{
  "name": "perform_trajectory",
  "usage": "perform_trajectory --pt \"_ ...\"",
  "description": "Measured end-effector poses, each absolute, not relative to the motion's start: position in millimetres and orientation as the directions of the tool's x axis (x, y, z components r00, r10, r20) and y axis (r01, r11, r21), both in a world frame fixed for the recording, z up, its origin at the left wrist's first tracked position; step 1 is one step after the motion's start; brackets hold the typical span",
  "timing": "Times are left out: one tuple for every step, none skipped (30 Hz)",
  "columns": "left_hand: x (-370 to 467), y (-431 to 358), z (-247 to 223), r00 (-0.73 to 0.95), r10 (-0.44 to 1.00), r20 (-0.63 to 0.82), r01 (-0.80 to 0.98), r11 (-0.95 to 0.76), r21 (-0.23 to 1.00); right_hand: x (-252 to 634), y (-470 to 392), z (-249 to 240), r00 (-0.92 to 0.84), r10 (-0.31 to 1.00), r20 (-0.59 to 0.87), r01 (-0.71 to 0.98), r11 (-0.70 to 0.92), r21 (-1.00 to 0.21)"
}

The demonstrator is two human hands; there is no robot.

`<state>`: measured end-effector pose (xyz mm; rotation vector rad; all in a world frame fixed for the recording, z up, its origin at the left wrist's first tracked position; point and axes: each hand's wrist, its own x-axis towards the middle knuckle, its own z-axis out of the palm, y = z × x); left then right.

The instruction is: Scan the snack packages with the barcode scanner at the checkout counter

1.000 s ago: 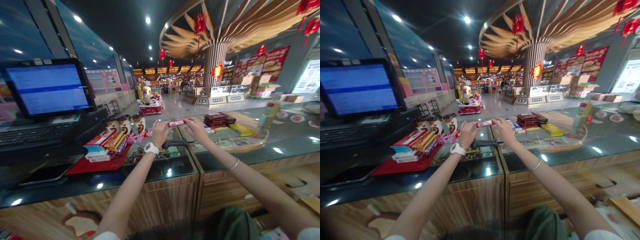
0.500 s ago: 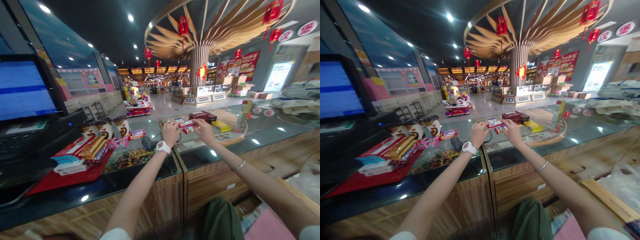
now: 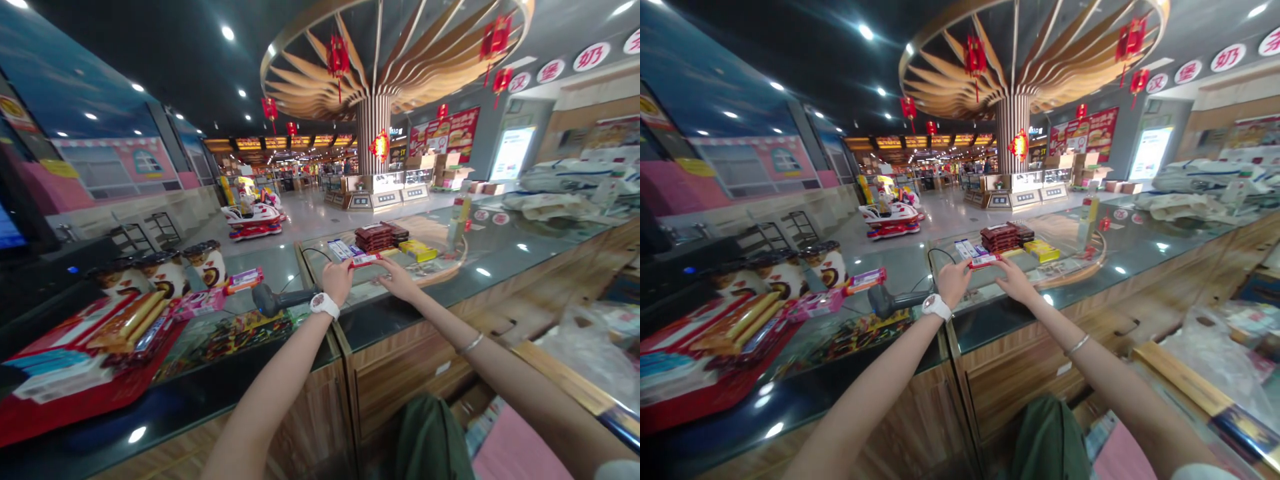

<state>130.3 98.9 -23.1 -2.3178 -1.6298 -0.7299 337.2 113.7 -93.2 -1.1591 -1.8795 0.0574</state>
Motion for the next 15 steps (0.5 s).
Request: perform_trajectory --pt "131 99 -27 0.273 0.826 0.493 0.922 -0.372 0.112 338 115 -95 -0.152 0.743 0.652 0.688 0.553 -0.469" --pt "132 100 -30 0.289 0.830 0.477 0.916 -0.385 0.115 338 116 -95 -0.150 0.752 0.642 0.686 0.547 -0.480" --pt "133 100 -32 0.306 0.833 0.461 0.909 -0.400 0.118 339 116 -95 -0.152 0.761 0.631 0.684 0.541 -0.489" --pt "133 100 -34 0.323 0.835 0.445 0.902 -0.414 0.121 339 117 -95 -0.157 0.770 0.618 0.685 0.536 -0.493" --pt "134 100 -36 0.337 0.838 0.429 0.897 -0.424 0.125 340 117 -95 -0.167 0.780 0.603 0.689 0.530 -0.495" --pt "134 99 -37 0.347 0.842 0.412 0.893 -0.431 0.129 340 118 -95 -0.178 0.790 0.587 0.695 0.523 -0.494" --pt "135 99 -38 0.354 0.847 0.397 0.890 -0.436 0.135 341 118 -95 -0.189 0.800 0.570 0.701 0.516 -0.492" --pt "135 99 -38 0.358 0.850 0.385 0.888 -0.438 0.141 341 118 -95 -0.198 0.808 0.554 0.706 0.510 -0.491" --pt "135 98 -39 0.362 0.853 0.376 0.886 -0.440 0.147 341 118 -95 -0.207 0.814 0.543 0.709 0.507 -0.490" --pt "135 98 -39 0.363 0.856 0.368 0.885 -0.440 0.150 341 118 -96 -0.214 0.817 0.535 0.710 0.506 -0.490" --pt "135 98 -39 0.363 0.860 0.359 0.887 -0.437 0.150 341 119 -97 -0.220 0.819 0.530 0.708 0.508 -0.490" --pt "134 98 -39 0.363 0.864 0.348 0.890 -0.432 0.147 341 120 -97 -0.225 0.820 0.526 0.708 0.509 -0.490" --pt "134 99 -39 0.364 0.868 0.337 0.892 -0.429 0.142 342 120 -98 -0.230 0.821 0.523 0.708 0.509 -0.489" --pt "134 99 -39 0.370 0.870 0.326 0.893 -0.430 0.135 342 121 -99 -0.230 0.824 0.518 0.711 0.506 -0.488" --pt "134 100 -39 0.378 0.870 0.315 0.891 -0.434 0.129 342 122 -99 -0.229 0.827 0.513 0.715 0.501 -0.488"
